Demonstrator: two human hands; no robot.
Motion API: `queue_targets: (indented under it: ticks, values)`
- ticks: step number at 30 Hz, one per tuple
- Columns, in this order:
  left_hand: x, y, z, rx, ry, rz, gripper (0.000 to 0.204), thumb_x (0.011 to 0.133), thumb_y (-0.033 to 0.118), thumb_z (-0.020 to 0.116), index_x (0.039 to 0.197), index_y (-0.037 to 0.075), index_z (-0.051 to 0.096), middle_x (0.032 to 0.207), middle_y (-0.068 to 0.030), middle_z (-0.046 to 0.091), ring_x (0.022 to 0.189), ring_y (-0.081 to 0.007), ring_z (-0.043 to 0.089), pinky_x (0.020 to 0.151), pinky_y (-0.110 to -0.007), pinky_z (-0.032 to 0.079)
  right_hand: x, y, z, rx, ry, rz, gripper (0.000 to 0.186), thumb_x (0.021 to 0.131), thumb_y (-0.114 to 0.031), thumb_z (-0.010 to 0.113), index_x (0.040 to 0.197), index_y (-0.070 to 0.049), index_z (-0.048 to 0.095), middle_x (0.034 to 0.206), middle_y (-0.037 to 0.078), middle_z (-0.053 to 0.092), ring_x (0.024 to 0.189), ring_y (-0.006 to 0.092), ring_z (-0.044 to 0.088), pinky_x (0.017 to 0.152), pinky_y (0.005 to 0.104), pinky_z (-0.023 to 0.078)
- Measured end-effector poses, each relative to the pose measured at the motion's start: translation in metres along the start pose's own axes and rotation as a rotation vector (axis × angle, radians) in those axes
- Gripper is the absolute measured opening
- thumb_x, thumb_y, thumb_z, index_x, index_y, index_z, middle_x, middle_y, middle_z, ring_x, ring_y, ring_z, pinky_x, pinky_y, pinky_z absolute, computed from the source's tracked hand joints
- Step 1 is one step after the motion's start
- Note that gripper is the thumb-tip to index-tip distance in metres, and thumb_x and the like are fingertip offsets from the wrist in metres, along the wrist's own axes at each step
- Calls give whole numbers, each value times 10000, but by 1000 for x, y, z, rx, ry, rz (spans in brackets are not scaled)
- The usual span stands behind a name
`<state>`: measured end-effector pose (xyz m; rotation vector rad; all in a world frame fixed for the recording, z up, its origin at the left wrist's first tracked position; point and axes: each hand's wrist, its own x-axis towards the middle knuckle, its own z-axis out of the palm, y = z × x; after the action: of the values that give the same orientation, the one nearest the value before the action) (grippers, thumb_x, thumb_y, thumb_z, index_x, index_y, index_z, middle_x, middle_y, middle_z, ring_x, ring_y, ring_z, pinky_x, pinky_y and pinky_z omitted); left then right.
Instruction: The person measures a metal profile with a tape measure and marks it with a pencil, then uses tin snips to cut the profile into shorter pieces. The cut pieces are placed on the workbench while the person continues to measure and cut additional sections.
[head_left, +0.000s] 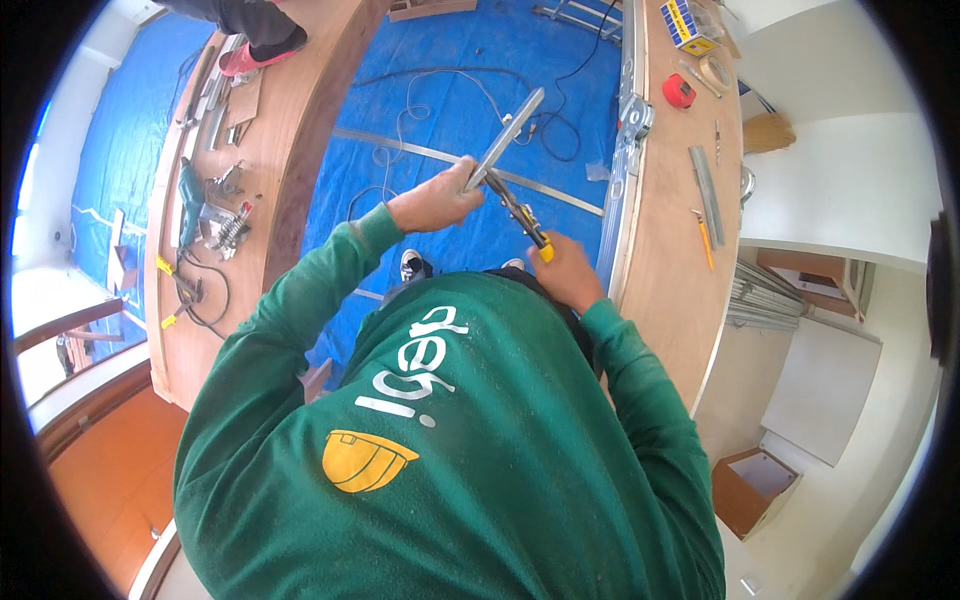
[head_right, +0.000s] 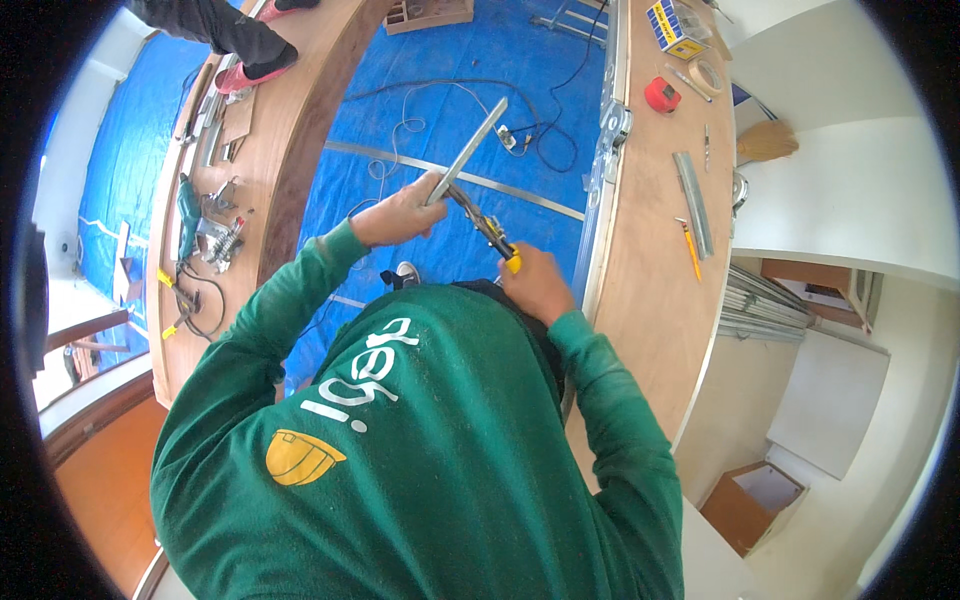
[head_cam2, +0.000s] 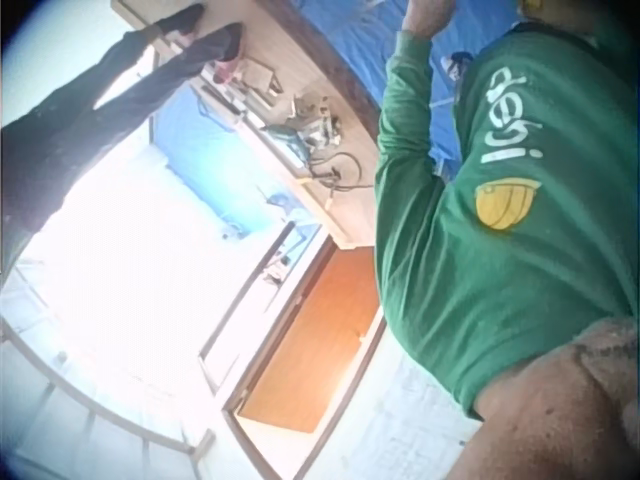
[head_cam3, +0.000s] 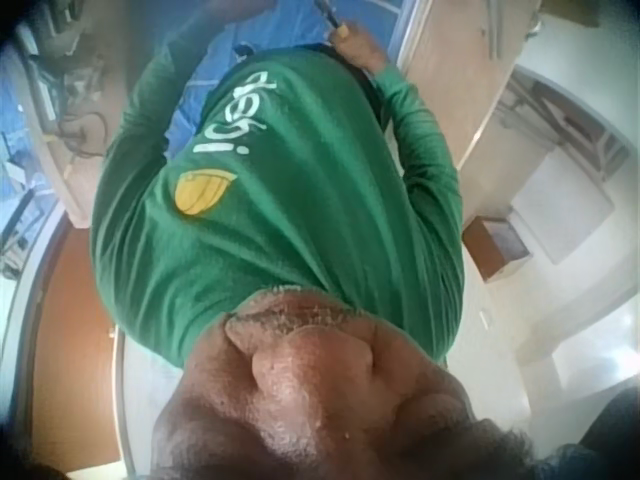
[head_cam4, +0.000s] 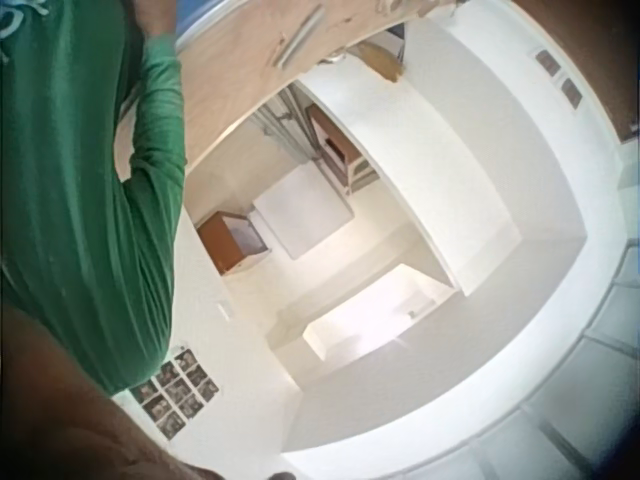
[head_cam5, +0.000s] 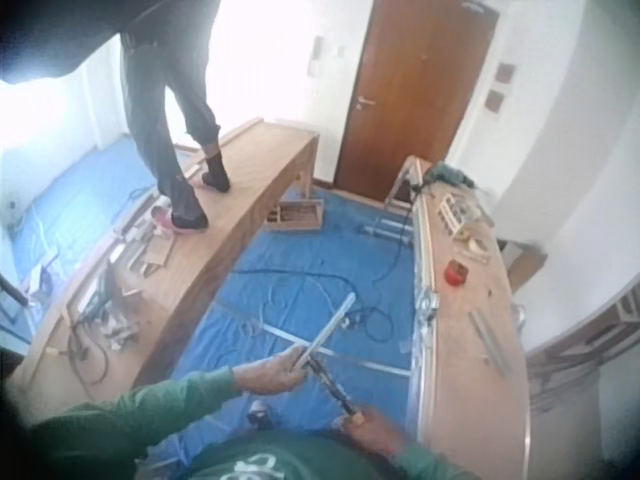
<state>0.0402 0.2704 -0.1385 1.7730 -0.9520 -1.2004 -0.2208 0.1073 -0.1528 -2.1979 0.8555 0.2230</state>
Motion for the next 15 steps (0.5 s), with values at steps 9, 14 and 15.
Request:
queue_targets:
  ticks: [9, 14, 15]
  values:
    - [25, -42, -18, 52, -117, 142, 366, 1124, 241, 555, 1392, -6, 587, 1019, -136, 667, 739, -209, 729, 670, -392, 633, 10, -10, -25, 18, -347, 17, 319, 964, -204, 761, 1183, 10, 673, 1100, 300, 795, 1032, 520, 761, 898, 587, 606]
    - [12, -13, 10, -136, -34, -82, 360, 1137, 242, 551, 1397, -2, 600, 1019, -112, 650, 716, -210, 719, 669, -386, 640, -2, 1, -12, -432, 243, -91, 291, 982, -174, 727, 1178, 26, 650, 1068, 340, 788, 948, 534, 769, 861, 620, 615]
    - [12, -10, 13, -191, -33, -166, 363, 1137, 242, 556, 1402, -2, 596, 1019, -109, 646, 714, -206, 718, 672, -384, 644, -4, 12, -2, -410, 263, -54, 292, 983, -186, 737, 1169, 22, 652, 1036, 331, 782, 937, 539, 761, 848, 632, 606]
